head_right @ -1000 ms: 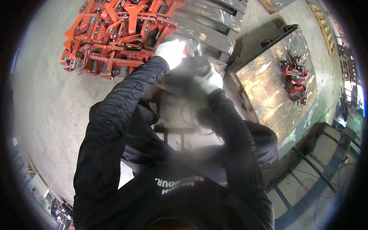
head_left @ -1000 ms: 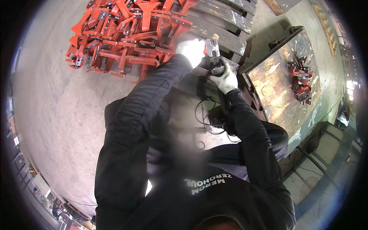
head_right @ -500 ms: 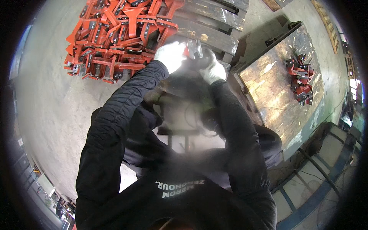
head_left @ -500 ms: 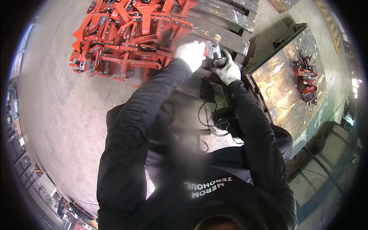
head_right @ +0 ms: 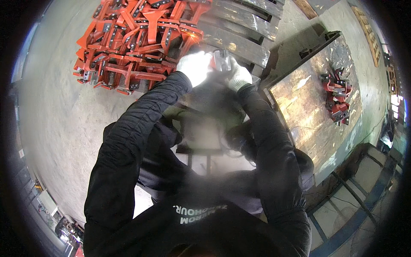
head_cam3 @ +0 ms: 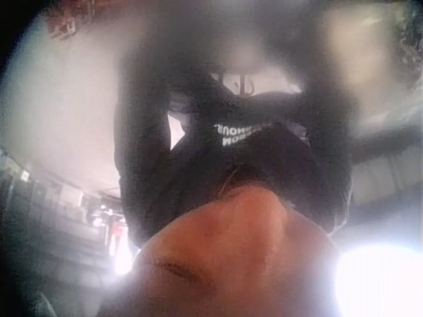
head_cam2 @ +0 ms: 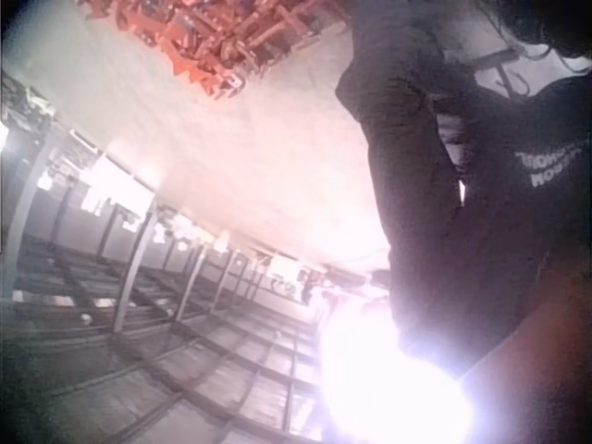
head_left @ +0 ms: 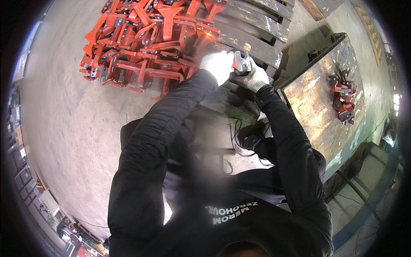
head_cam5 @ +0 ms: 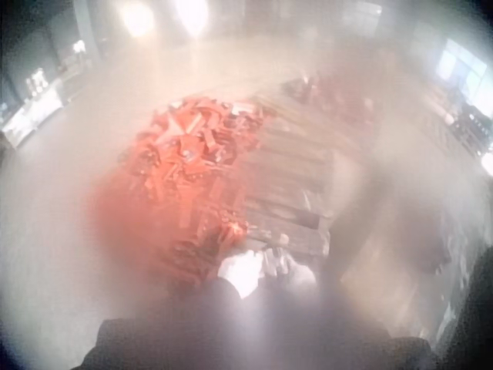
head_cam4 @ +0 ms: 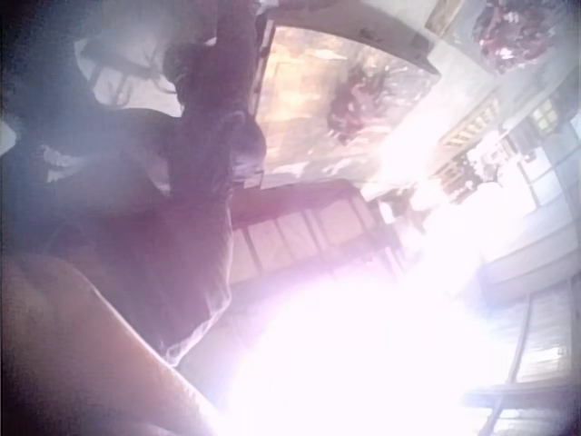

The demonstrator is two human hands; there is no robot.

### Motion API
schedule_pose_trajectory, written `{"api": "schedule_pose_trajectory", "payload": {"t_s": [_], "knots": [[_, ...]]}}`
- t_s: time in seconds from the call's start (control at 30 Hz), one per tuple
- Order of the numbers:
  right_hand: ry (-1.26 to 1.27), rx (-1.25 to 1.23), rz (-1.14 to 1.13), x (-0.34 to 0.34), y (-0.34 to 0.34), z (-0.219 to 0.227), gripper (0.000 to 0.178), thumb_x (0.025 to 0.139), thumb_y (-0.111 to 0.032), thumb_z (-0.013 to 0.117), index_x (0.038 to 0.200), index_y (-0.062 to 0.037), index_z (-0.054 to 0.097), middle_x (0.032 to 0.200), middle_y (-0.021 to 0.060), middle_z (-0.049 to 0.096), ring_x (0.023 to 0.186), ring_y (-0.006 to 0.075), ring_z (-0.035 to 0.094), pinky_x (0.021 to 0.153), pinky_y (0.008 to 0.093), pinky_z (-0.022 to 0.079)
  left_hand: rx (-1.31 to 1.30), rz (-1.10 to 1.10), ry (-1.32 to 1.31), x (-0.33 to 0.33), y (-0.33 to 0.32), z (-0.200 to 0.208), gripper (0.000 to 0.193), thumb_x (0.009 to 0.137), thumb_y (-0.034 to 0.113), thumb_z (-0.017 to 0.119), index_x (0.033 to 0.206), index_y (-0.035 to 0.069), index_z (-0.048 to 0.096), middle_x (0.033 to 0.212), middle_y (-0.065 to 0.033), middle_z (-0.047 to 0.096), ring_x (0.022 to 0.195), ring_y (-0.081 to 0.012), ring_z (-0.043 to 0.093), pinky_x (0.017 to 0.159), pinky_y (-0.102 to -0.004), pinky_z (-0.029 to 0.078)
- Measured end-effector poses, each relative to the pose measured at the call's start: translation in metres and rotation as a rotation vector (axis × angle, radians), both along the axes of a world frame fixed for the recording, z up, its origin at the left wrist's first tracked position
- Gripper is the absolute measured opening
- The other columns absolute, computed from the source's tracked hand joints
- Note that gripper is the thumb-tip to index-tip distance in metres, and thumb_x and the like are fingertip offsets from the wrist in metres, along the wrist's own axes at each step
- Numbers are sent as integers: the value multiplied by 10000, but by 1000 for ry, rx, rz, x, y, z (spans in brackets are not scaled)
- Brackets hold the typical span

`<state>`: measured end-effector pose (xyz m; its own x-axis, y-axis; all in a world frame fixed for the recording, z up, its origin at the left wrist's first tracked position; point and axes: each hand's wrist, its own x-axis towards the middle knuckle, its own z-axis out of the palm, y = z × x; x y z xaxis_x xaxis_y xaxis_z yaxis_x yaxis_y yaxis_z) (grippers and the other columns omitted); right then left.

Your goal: The person uses an angle grinder to smooth the edges of red metal parts. They pick up each part, grind its edges while holding it with a gloved hand, and place it back on a wooden pallet. The process is repeated for multiple parts.

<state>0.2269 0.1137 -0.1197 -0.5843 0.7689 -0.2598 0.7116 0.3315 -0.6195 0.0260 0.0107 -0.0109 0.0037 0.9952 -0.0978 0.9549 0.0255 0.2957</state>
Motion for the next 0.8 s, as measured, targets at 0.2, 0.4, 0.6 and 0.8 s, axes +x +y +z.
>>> {"api": "schedule_pose_trajectory", "payload": {"t_s": [0.2, 0.4, 0.6, 0.8], "knots": [[59, 139, -44, -7, 6, 11, 746, 912, -367, 675, 1549, -139, 362, 1071, 244, 725, 953, 412, 713, 842, 476, 555, 57, 21, -28, 0, -4, -3, 313, 902, 259, 678, 1150, 71, 637, 1017, -139, 691, 933, -313, 710, 777, -451, 568], [187, 57, 12, 18, -17, 2, 854, 827, -233, 724, 1578, -128, 333, 1197, 224, 702, 1085, 380, 693, 941, 398, 554, 81, 20, 9, 2, -2, -2, 295, 895, 250, 693, 1125, 72, 641, 1007, -130, 697, 920, -302, 715, 761, -441, 573], [-32, -59, 5, 14, -34, 40, 893, 797, -243, 758, 1578, -128, 341, 1193, 205, 713, 1093, 352, 701, 973, 383, 540, 29, 24, -4, -1, -5, -4, 379, 908, 251, 623, 1240, 70, 632, 1050, -148, 697, 931, -334, 707, 791, -458, 569], [-58, -129, -179, 22, -51, 60, 911, 762, -251, 766, 1577, -141, 375, 1184, 175, 731, 1127, 300, 700, 994, 383, 532, 62, 13, -6, 2, -4, -5, 350, 913, 271, 635, 1200, 70, 645, 1041, -146, 696, 948, -340, 703, 801, -463, 564]]}}
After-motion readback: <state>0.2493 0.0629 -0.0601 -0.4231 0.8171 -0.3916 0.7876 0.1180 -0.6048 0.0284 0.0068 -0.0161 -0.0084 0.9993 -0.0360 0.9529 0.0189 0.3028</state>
